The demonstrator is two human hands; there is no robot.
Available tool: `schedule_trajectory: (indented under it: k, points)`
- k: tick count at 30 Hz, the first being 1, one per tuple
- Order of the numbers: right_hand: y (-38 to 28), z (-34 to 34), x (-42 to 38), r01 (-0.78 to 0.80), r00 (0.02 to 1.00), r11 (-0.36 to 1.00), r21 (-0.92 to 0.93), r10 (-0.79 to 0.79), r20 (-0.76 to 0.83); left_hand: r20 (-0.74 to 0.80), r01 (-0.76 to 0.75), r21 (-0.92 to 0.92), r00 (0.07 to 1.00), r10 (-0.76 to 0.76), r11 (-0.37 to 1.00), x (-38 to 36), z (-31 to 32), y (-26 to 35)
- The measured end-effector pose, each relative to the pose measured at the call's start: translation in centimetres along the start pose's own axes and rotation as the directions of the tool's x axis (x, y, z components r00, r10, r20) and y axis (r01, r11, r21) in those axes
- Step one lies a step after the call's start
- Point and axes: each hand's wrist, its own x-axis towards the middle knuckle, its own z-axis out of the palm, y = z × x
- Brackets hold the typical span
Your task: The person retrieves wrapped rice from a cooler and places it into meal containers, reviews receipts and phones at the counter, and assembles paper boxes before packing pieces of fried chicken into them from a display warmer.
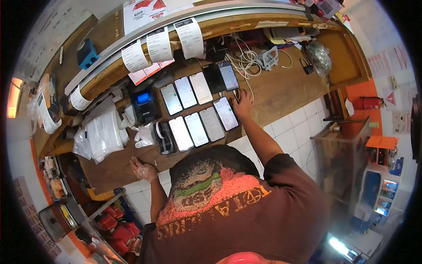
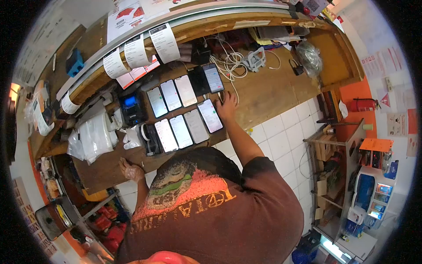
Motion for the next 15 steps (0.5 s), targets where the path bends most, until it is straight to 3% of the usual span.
schedule_trajectory:
  k: [1,7,11,15]
  points:
    - [-0.7,-0.2,0.1,-0.034,0.999,0.996,-0.084,0.036,0.022,0.006,-0.007,-0.007,1.000,0.007,1.000,0.0,0.1,-0.2]
    - [-1.7,-0.4,0.7,-0.094,0.980,0.983,-0.159,0.119,0.158,0.039,0.035,-0.009,0.999,-0.035,0.999,0.0,-0.4,0.3]
    - [-1.2,0.6,0.6,-0.109,0.981,0.988,-0.107,0.124,0.150,0.014,0.041,-0.011,0.999,-0.041,0.999,0.1,-0.4,0.2]
    - [-2.6,1.2,0.4,-0.129,0.991,0.985,-0.118,0.133,0.025,0.009,0.063,-0.022,0.998,-0.063,0.998,0.0,-0.2,0.0]
